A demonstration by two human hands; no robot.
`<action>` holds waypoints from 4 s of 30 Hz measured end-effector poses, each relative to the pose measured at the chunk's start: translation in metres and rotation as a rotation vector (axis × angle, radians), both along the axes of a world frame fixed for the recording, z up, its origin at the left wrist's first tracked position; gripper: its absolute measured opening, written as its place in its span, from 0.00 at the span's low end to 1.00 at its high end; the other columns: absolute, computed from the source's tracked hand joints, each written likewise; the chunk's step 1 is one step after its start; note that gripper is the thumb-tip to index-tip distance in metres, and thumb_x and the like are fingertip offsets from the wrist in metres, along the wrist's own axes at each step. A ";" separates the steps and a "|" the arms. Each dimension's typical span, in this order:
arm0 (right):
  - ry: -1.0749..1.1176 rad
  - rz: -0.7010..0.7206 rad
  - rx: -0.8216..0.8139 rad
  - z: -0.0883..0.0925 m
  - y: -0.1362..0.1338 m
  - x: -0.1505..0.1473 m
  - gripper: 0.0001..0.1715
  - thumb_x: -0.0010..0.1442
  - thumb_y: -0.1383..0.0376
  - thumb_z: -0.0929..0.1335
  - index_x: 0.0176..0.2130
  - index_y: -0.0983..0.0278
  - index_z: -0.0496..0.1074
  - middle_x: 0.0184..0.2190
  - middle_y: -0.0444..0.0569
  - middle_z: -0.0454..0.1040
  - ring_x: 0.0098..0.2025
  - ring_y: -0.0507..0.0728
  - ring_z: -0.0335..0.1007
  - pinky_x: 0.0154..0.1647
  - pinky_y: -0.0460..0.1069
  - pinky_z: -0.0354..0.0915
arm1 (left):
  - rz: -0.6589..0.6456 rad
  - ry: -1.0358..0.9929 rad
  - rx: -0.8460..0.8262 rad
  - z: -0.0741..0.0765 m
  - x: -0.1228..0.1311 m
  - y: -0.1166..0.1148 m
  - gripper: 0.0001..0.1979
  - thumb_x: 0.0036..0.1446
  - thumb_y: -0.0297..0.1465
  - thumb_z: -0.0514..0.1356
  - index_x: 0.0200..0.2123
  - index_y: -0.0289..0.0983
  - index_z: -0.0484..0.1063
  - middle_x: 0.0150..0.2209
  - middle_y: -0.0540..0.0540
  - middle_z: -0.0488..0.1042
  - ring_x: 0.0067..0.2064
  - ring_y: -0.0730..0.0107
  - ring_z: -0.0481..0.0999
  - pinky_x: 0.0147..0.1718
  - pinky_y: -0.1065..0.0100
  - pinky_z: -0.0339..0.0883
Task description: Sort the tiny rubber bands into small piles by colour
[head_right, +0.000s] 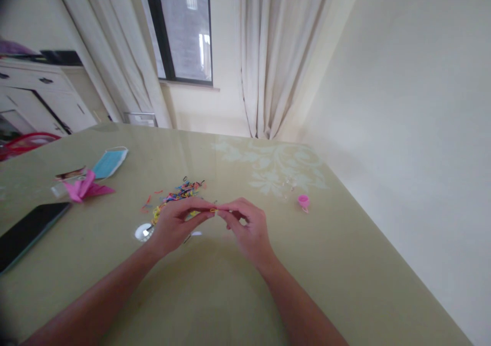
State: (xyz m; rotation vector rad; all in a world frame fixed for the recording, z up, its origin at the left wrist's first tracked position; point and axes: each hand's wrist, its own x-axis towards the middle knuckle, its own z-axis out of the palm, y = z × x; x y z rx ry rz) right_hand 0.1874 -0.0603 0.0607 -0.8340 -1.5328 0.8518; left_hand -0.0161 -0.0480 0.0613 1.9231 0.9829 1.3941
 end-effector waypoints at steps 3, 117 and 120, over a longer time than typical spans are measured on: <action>0.037 -0.038 0.024 0.004 -0.005 -0.002 0.05 0.65 0.63 0.76 0.41 0.58 0.86 0.32 0.46 0.79 0.25 0.50 0.72 0.25 0.45 0.69 | 0.027 -0.007 0.094 0.007 0.000 -0.004 0.06 0.63 0.36 0.69 0.39 0.42 0.86 0.36 0.45 0.87 0.37 0.65 0.85 0.39 0.66 0.79; -0.148 -0.168 0.261 0.004 -0.011 -0.004 0.10 0.65 0.69 0.75 0.46 0.57 0.84 0.32 0.46 0.81 0.28 0.51 0.70 0.27 0.47 0.67 | -0.239 -0.424 -0.576 0.014 0.008 -0.004 0.15 0.52 0.41 0.76 0.31 0.36 0.82 0.28 0.48 0.80 0.31 0.71 0.76 0.35 0.68 0.73; -0.163 -0.191 0.269 0.005 -0.011 -0.004 0.08 0.66 0.68 0.75 0.45 0.57 0.85 0.31 0.46 0.81 0.28 0.52 0.71 0.28 0.48 0.68 | -0.243 -0.422 -0.581 0.014 0.008 -0.004 0.14 0.52 0.41 0.76 0.32 0.36 0.82 0.29 0.48 0.81 0.32 0.71 0.77 0.35 0.68 0.74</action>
